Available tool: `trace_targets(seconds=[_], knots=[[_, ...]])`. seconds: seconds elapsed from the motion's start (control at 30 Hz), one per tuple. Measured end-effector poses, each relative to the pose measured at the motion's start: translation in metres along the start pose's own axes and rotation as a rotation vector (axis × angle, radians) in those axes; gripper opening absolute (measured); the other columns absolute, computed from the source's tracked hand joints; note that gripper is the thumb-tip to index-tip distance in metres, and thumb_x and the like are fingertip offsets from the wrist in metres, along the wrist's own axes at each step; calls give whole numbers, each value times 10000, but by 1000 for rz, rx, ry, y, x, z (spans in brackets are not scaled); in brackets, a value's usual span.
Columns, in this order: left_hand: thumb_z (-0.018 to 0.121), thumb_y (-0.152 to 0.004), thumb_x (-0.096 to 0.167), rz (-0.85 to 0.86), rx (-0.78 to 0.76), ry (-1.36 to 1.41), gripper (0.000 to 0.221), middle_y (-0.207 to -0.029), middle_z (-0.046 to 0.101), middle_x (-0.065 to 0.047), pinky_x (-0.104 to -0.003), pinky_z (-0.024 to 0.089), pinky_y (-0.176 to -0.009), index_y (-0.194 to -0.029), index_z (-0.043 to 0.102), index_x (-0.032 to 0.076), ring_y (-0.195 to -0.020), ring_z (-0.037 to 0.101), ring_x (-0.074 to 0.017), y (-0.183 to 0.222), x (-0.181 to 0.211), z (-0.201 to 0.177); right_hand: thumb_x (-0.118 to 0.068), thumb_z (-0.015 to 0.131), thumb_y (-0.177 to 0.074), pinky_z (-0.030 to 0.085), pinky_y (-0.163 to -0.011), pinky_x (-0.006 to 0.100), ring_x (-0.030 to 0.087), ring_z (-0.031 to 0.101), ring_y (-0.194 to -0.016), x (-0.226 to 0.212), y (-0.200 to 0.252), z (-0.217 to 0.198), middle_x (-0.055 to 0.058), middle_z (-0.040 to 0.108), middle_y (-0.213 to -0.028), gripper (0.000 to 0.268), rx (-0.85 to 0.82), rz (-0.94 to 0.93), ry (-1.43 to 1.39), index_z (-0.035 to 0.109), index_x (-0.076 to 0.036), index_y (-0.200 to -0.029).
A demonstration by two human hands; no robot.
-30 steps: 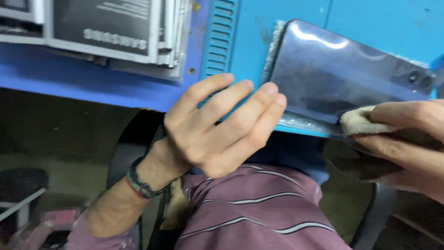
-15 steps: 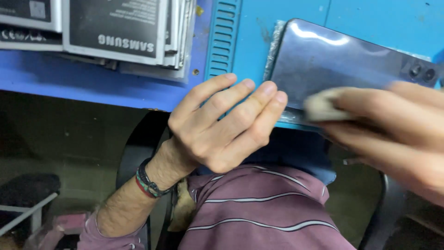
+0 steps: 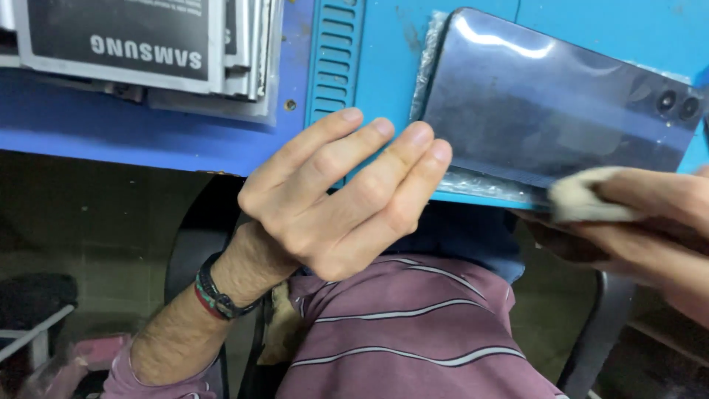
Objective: Cleaning the back surface of a smartphone using a cloth and cleaning solution.
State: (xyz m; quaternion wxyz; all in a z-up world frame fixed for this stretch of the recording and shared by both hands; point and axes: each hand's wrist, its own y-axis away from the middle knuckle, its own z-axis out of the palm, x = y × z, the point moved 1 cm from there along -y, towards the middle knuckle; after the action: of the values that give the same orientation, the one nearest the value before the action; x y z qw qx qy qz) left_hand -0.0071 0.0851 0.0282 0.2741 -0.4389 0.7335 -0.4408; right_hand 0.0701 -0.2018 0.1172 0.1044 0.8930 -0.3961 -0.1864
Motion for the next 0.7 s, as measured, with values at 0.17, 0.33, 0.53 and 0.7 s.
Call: trace_targets(seconds=[0.17, 0.33, 0.53, 0.7], knots=[[853, -1021, 143, 8, 19, -10, 30, -1039, 804, 38, -273, 677, -836, -1030, 836, 166, -840, 774, -120, -2, 1, -4, -246, 723, -904, 531, -681, 327, 229, 645, -697, -5, -1, 6, 111, 607, -810, 523, 12, 184, -105, 714, -192, -1424], [778, -1044, 104, -20, -28, 19, 77, -1059, 809, 3, -298, 681, -847, -1052, 847, 136, -864, 778, -148, -3, 3, -6, -56, 636, -1027, 503, -499, 479, 314, 509, -579, -18, -21, -11, 217, 667, -1374, 261, 188, -782, 489, 725, 45, -1251], [571, -1064, 91, -15, -50, 36, 287, -1100, 811, -1, -309, 682, -871, -1082, 855, 124, -891, 791, -158, -5, 2, -10, -55, 632, -1131, 416, -452, 344, 222, 523, -644, -58, -31, -9, 39, 692, -1137, 175, 389, -763, 669, 804, -72, -1162], [704, -1036, 87, -22, -26, 30, 154, -1074, 810, -3, -306, 702, -839, -1071, 848, 128, -877, 782, -149, -3, 1, -7, -156, 682, -1019, 482, -609, 396, 268, 565, -727, 8, 25, 19, 127, 646, -1051, 391, 156, -202, 310, 686, -158, -1411]])
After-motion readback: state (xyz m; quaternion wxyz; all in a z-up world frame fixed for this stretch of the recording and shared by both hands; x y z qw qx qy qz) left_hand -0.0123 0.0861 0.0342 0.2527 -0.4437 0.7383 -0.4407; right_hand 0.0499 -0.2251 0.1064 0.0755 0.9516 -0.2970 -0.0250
